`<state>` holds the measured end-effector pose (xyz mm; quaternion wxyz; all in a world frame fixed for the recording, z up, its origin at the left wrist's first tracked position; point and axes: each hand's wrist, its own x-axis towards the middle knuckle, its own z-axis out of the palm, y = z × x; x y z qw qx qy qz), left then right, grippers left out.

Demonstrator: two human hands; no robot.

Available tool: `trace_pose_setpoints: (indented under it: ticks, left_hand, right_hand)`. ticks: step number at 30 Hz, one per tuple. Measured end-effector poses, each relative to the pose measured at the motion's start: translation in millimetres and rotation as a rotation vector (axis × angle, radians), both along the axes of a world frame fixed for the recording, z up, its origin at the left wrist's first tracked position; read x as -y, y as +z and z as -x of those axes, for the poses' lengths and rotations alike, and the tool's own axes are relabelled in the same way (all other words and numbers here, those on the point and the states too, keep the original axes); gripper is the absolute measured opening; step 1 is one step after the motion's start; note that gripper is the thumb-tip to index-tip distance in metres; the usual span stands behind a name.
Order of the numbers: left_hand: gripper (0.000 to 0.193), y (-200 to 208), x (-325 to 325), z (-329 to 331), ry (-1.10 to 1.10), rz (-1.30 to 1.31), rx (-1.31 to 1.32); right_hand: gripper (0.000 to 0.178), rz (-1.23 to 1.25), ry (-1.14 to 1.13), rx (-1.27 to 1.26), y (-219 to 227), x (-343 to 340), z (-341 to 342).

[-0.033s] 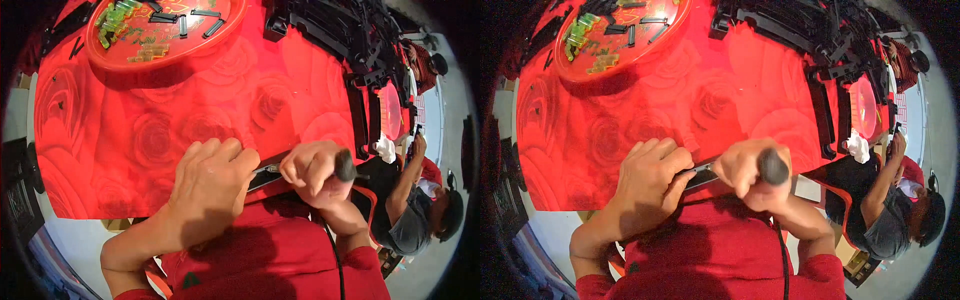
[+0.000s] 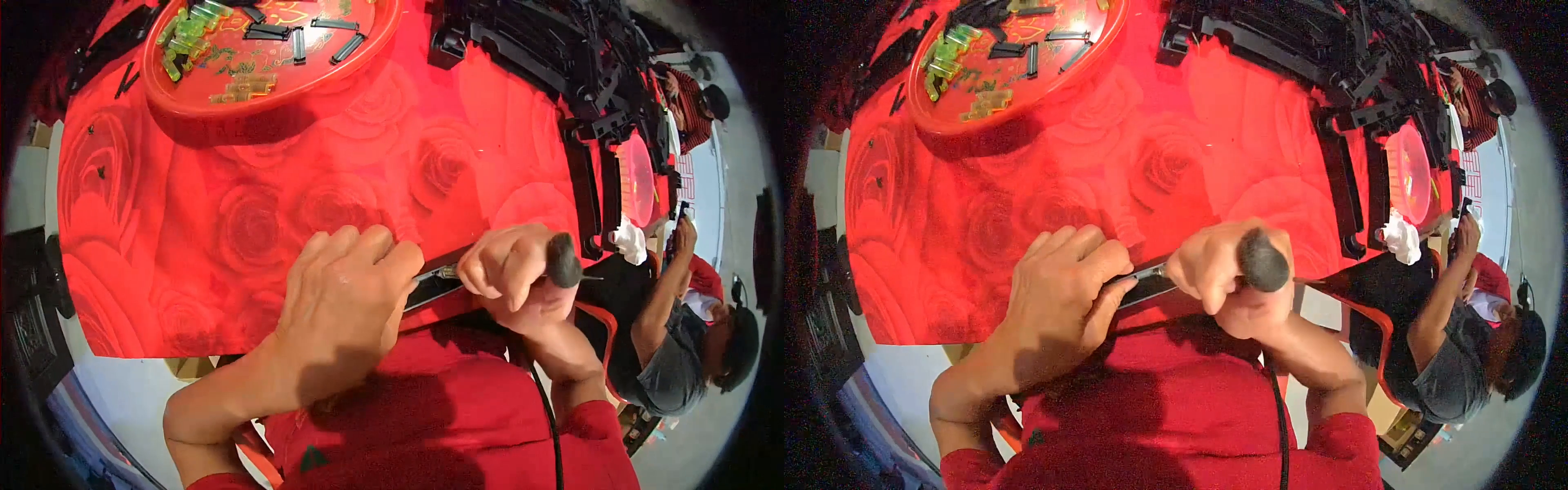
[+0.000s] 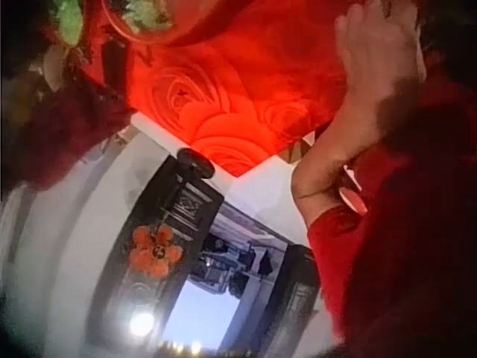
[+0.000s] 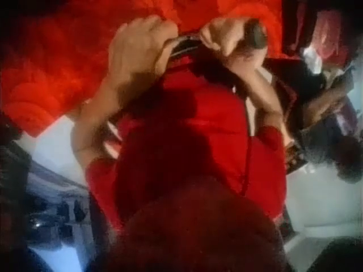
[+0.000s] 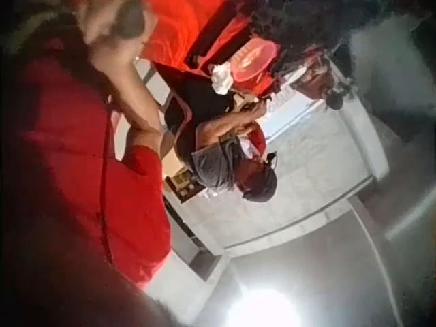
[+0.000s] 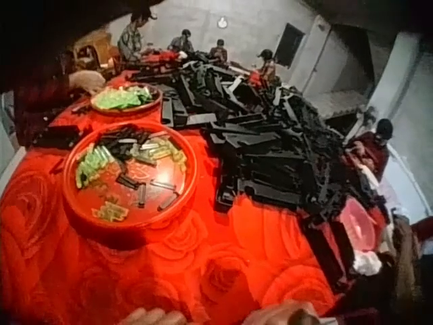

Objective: The person assembles spirit levels by inserting level vials and plastic components into black housings by hand.

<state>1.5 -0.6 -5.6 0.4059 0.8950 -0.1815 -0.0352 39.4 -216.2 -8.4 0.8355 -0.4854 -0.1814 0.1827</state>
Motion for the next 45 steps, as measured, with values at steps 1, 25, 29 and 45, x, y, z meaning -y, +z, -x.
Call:
trace_pose_setpoints:
  ticks: [1,25,29,45]
  left_hand:
    - [0.014,1,0,1,0.007,-0.007,0.001]
    - [0.017,3,1,3,0.019,-0.036,0.003]
    - [0.015,-1,2,5,0.025,-0.032,0.061]
    - [0.019,6,-21,-13,-0.018,0.091,0.279]
  right_hand:
    - [0.060,-0.035,0.047,-0.048,3,-1,1]
    - [0.023,-0.011,0.088,0.268,-4,5,1]
    - [0.038,-0.069,0.037,-0.019,2,1,4]
    - [0.023,1.175,-0.444,0.632,6,6,-89]
